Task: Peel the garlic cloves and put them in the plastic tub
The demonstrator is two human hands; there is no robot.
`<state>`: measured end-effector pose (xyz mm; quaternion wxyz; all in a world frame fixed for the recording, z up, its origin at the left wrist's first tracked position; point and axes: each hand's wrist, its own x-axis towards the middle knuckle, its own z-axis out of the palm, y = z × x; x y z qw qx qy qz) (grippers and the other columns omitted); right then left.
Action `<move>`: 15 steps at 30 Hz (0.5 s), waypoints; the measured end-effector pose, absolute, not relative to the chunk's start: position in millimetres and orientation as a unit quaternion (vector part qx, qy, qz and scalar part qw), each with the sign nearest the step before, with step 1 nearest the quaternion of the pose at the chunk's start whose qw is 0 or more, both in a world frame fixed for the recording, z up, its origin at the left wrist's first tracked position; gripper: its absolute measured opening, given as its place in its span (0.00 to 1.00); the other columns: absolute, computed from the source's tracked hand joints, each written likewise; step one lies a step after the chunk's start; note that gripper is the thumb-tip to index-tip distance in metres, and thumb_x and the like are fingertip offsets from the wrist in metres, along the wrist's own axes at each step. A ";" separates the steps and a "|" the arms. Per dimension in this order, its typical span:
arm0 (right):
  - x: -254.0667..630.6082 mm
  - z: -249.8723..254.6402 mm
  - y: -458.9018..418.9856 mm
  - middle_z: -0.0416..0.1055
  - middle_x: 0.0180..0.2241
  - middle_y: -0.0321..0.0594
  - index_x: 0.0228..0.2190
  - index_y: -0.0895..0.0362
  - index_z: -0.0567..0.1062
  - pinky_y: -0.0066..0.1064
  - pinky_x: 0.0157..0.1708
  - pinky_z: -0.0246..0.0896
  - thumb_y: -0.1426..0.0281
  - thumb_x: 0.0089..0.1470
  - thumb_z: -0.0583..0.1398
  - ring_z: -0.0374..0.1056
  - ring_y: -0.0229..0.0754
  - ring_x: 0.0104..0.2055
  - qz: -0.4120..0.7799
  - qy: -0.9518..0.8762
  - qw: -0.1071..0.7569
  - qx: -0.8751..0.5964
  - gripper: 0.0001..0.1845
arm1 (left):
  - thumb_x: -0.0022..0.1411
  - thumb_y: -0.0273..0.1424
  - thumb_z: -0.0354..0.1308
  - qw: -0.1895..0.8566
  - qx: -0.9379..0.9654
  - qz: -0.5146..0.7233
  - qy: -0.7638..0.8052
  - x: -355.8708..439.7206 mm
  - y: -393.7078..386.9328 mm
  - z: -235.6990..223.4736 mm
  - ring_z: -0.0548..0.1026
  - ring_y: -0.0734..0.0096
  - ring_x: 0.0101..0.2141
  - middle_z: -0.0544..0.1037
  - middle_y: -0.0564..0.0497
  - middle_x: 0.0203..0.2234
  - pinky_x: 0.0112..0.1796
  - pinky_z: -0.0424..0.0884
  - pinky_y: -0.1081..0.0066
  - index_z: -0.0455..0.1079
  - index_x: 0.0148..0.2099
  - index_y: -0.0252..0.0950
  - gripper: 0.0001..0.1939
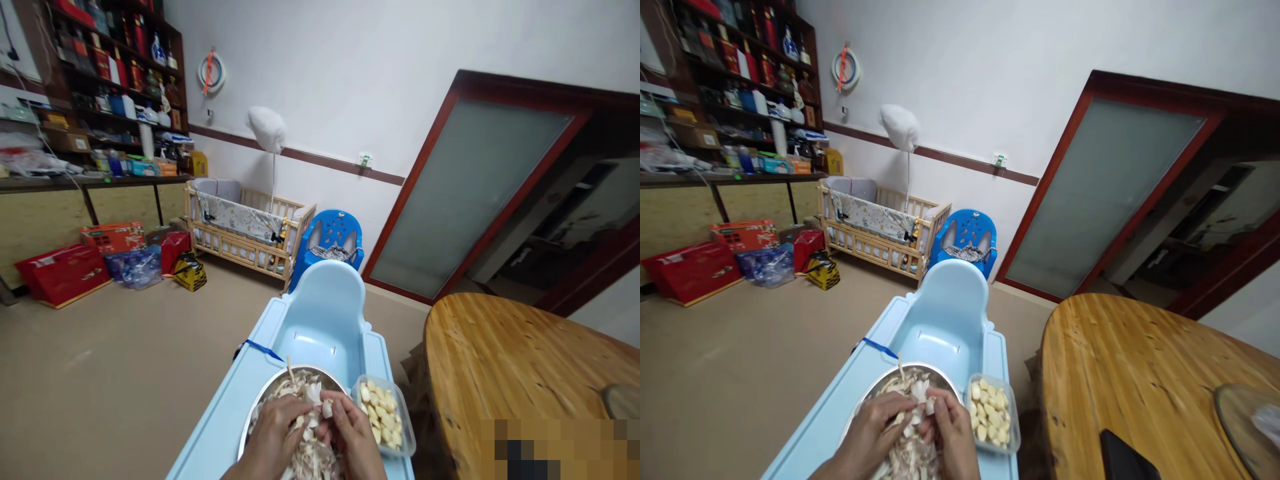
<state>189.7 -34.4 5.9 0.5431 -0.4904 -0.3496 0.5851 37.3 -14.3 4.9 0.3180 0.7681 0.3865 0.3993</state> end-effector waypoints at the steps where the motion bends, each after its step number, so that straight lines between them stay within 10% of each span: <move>1: 189.9 4.4 -34.0 0.70 0.16 0.35 0.33 0.61 0.75 0.24 0.20 0.50 0.54 0.41 0.64 0.59 0.33 0.17 0.586 -0.349 0.540 -0.494 0.24 | 0.55 0.21 0.51 0.311 0.779 0.391 0.379 37.0 -14.5 5.8 0.76 0.64 0.33 0.78 0.47 0.31 0.35 0.70 0.71 0.75 0.40 0.38 0.15; 15: 187.0 5.7 -36.1 0.75 0.26 0.40 0.24 0.57 0.78 0.36 0.36 0.62 0.63 0.39 0.65 0.69 0.46 0.32 0.503 -0.475 0.522 -0.499 0.10 | 0.53 0.20 0.52 0.231 0.796 0.352 0.434 35.8 -13.8 9.2 0.74 0.62 0.34 0.77 0.45 0.32 0.35 0.70 0.67 0.72 0.42 0.35 0.15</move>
